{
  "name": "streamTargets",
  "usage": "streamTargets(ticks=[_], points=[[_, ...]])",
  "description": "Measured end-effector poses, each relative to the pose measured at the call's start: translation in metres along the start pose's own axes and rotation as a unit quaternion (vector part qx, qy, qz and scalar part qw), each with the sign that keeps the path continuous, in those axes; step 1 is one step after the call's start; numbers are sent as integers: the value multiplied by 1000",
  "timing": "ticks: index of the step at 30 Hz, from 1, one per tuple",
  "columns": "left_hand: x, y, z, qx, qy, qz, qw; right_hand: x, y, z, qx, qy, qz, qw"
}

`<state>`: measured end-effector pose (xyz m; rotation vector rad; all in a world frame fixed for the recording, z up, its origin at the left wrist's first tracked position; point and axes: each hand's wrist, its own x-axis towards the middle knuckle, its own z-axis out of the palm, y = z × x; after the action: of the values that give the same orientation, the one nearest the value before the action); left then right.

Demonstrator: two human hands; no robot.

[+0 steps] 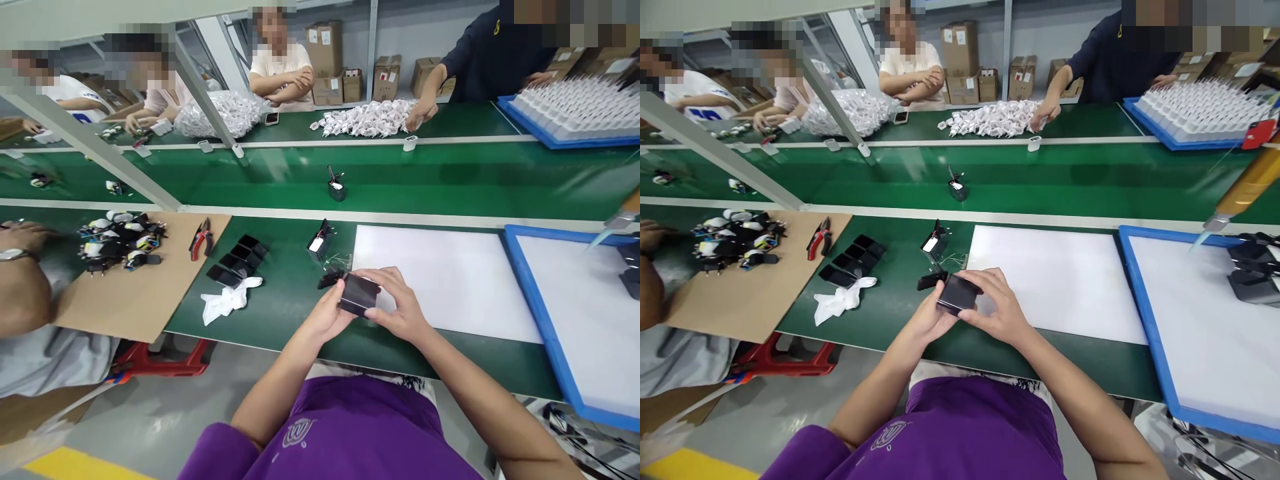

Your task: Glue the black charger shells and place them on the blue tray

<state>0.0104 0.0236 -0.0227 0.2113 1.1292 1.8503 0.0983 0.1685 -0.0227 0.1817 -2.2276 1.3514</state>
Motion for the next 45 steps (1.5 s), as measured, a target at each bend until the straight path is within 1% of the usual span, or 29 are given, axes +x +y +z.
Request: streamTargets(ticks=[1, 3, 5, 6, 11, 14, 17, 20, 22, 23, 25, 28, 31, 33, 36, 39, 42, 45], points=[[-3, 2, 5, -63, -13, -8, 998, 0, 0, -3, 26, 16, 6, 1000], [-12, 8, 13, -169, -24, 2, 985, -1, 3, -8, 73, 58, 36, 995], [-21, 13, 18, -240, -22, 18, 970, -2, 5, -9, 99, 84, 66, 989], [-25, 15, 19, -262, -23, 19, 964, -3, 6, -9, 103, 84, 76, 988], [-40, 19, 21, -302, -35, 18, 953, -3, 6, -4, 65, 62, 87, 992], [-43, 19, 23, -310, -32, 19, 950, -2, 9, -3, 28, 64, 117, 991], [-45, 22, 24, -315, -21, 24, 949, 2, 19, -6, 0, 52, 160, 986], [-48, 27, 21, -321, -31, 28, 946, 15, 39, -11, -37, 6, 188, 981], [-50, 30, 17, -323, -45, 33, 945, 34, 60, -15, -67, -15, 198, 978], [-51, 31, 14, -325, -51, 39, 943, 47, 73, -17, -84, -15, 205, 975], [-54, 34, 9, -337, -57, 52, 938, 80, 101, -22, -117, 7, 223, 968], [-58, 36, 2, -360, -62, 69, 928, 138, 139, -30, -167, 45, 270, 947], [-65, 38, 0, -370, -67, 82, 923, 183, 163, -27, -211, 57, 304, 927], [-70, 39, -1, -368, -62, 90, 923, 200, 171, -19, -233, 48, 322, 916], [-76, 40, -4, -364, -49, 100, 925, 209, 176, -11, -258, 39, 345, 902], [-77, 38, -7, -363, -42, 107, 925, 205, 174, -13, -266, 30, 340, 901], [-76, 36, -9, -362, -43, 105, 925, 191, 159, -18, -257, 16, 309, 915], [-74, 34, -8, -368, -60, 95, 923, 166, 133, -16, -248, 1, 271, 930]])
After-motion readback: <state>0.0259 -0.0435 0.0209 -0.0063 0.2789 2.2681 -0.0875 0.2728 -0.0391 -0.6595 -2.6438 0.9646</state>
